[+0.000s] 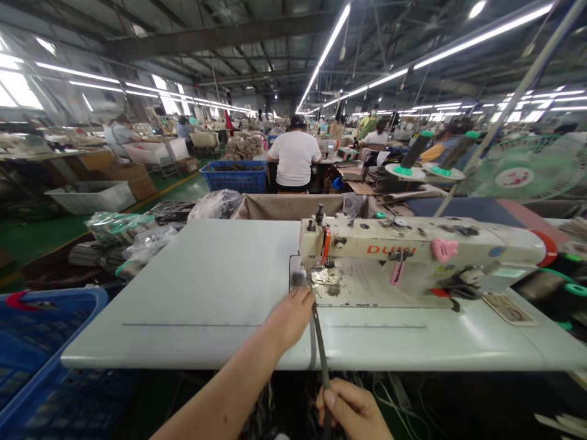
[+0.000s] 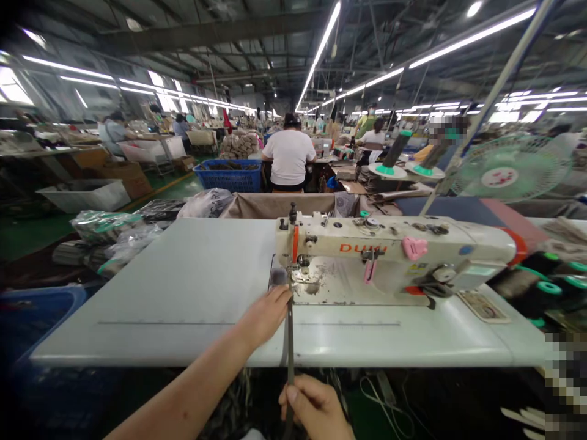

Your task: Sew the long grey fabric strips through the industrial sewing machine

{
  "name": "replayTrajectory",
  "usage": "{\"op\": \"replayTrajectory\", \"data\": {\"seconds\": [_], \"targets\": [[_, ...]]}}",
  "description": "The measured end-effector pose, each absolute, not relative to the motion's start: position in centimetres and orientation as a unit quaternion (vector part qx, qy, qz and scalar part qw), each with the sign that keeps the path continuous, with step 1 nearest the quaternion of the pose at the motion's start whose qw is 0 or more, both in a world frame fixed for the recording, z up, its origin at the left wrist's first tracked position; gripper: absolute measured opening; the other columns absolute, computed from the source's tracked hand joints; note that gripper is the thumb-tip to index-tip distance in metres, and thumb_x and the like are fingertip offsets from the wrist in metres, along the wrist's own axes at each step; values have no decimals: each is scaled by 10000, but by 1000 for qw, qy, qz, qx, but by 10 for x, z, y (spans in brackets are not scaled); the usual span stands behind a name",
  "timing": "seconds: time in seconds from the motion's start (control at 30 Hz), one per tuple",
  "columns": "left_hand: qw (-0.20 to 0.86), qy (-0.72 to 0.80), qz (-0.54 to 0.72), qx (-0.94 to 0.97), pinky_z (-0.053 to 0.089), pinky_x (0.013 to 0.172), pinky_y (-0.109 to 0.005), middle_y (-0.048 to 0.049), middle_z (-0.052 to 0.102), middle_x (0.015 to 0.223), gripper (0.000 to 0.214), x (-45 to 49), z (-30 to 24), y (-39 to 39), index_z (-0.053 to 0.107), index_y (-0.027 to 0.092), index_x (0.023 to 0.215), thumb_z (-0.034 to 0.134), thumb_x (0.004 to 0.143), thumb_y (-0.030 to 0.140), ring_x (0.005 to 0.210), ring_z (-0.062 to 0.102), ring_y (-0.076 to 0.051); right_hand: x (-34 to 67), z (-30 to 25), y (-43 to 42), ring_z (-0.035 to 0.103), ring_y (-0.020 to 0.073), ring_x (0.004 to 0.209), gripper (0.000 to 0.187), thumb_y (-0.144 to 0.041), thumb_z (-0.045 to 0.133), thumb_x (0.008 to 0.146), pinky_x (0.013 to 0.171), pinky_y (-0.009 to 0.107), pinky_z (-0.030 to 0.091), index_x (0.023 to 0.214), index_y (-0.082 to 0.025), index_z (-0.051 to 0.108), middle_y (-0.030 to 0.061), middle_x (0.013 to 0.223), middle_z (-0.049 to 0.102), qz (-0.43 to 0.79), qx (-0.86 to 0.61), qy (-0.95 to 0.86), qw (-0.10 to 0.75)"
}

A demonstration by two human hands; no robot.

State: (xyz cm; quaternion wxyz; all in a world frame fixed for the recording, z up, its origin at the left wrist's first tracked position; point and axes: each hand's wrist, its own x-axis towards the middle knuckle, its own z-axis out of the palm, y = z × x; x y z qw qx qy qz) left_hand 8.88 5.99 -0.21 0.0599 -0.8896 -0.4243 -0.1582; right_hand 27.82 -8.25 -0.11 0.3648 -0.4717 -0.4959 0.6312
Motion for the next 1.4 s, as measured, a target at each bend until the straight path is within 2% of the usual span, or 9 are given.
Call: {"op": "replayTrajectory", "data": {"seconds": [0.13,0.4,0.57,0.77,0.87,1.03,1.17,1.4], "targets": [[51,-424,-145,-893,440,1189,-378,-122,656,1307,236,89,-2,61,638,157,1188,489,1007,134,1330,574,-236,276,5,-84,553,186,658,517,-686,742,843,651,306,397,706,-188,774,26,653,670,630,-482,-481,373],[69,-427,-140,-891,396,1232,-430,-158,615,1393,305,90,-1,64,617,131,1275,482,1005,171,1396,525,-277,279,0,-84,559,189,672,481,-649,739,864,660,306,411,743,-186,780,25,685,659,648,-477,-475,356],[45,-428,-134,-893,445,1192,-419,-141,630,1354,307,89,-2,62,583,125,1299,447,1025,149,1363,551,-259,275,15,-86,553,199,697,447,-603,727,894,684,319,404,727,-190,762,28,698,654,650,-457,-476,377],[32,-438,-149,-886,482,1155,-386,-116,638,1299,239,89,5,58,603,153,1226,525,1000,137,1253,613,-244,274,21,-82,576,214,771,396,-549,786,863,750,327,440,671,-206,743,29,775,646,613,-439,-521,401],[26,-441,-162,-882,492,1144,-388,-115,644,1298,232,89,8,57,605,164,1214,524,999,135,1234,623,-240,274,16,-77,614,224,787,346,-539,810,848,749,331,469,745,-210,779,43,815,700,606,-450,-524,395],[31,-440,-162,-883,488,1140,-389,-125,638,1314,210,88,5,58,615,169,1178,497,1007,137,1248,623,-245,274,12,-78,615,184,671,353,-557,802,862,656,300,472,965,-219,799,33,775,768,637,-475,-462,395],[32,-437,-163,-884,483,1142,-387,-130,633,1313,189,87,4,59,621,168,1155,501,1011,142,1249,621,-243,273,15,-84,616,175,663,368,-557,810,856,663,302,485,920,-194,800,32,759,763,641,-481,-449,396],[31,-426,-139,-893,472,1153,-397,-134,636,1275,206,87,9,58,609,128,1189,477,1033,155,1294,583,-259,276,24,-94,670,222,776,335,-532,783,886,776,345,527,825,-203,816,45,789,765,628,-489,-474,377]]}}
